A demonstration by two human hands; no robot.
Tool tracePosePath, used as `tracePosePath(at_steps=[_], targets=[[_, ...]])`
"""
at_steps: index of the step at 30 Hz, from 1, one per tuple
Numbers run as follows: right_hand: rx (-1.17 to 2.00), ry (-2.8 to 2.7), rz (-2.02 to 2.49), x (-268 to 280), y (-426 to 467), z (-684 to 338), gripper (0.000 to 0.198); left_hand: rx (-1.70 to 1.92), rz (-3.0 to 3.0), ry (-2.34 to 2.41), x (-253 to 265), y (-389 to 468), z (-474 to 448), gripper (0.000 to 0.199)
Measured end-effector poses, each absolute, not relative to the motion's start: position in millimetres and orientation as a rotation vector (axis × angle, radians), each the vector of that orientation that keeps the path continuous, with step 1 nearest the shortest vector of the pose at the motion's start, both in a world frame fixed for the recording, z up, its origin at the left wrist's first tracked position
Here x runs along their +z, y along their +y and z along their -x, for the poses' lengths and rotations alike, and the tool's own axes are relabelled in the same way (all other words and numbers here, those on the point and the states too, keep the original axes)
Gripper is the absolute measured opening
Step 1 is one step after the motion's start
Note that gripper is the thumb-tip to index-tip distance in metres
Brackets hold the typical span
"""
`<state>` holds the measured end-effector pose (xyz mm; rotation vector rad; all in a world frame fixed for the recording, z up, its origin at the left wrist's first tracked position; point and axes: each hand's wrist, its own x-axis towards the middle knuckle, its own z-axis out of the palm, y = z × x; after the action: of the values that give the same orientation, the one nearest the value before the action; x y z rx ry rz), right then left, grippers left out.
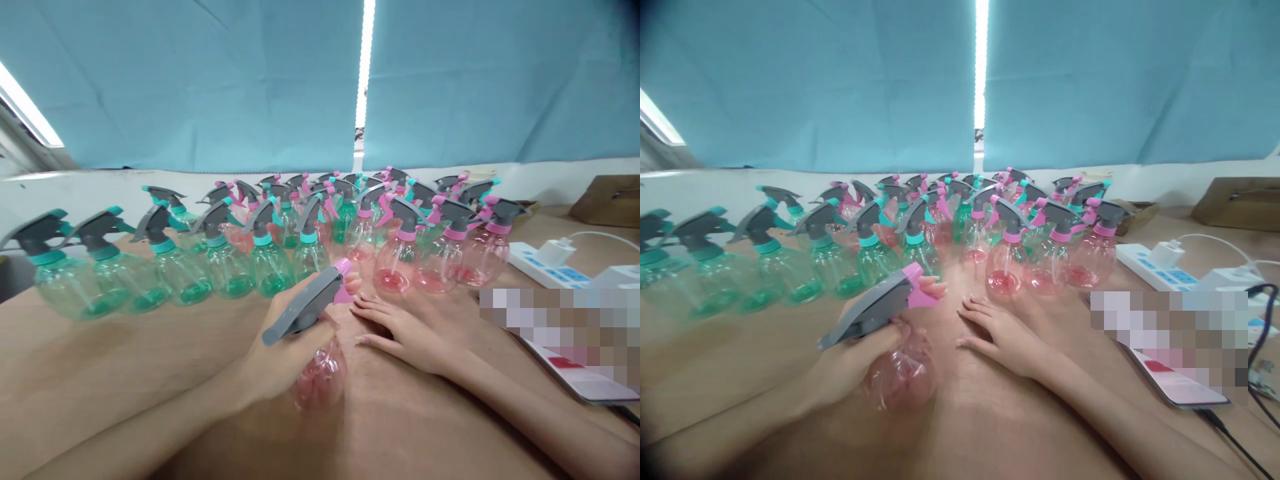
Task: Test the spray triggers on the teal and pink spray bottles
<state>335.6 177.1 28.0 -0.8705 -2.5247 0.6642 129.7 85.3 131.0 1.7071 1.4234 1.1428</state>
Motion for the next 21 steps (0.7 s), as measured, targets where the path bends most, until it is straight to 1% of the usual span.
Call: tracePosePath(at_steps=[4,8,21], targets=[[0.673,-2.517,0.863,27.2,177.3,-335.9,0.057,1.099,-1.737,1.385,132.9,87.5,-126.4,0.012],[0.662,-2.537,0.87,26.6,177.9,-335.8,0.057,1.097,-1.713,1.379,131.6,89.1,-124.7,0.002],[0.655,-2.561,0.883,29.8,177.2,-335.4,0.06,1.094,-1.697,1.342,139.2,88.8,-128.0,0.008]])
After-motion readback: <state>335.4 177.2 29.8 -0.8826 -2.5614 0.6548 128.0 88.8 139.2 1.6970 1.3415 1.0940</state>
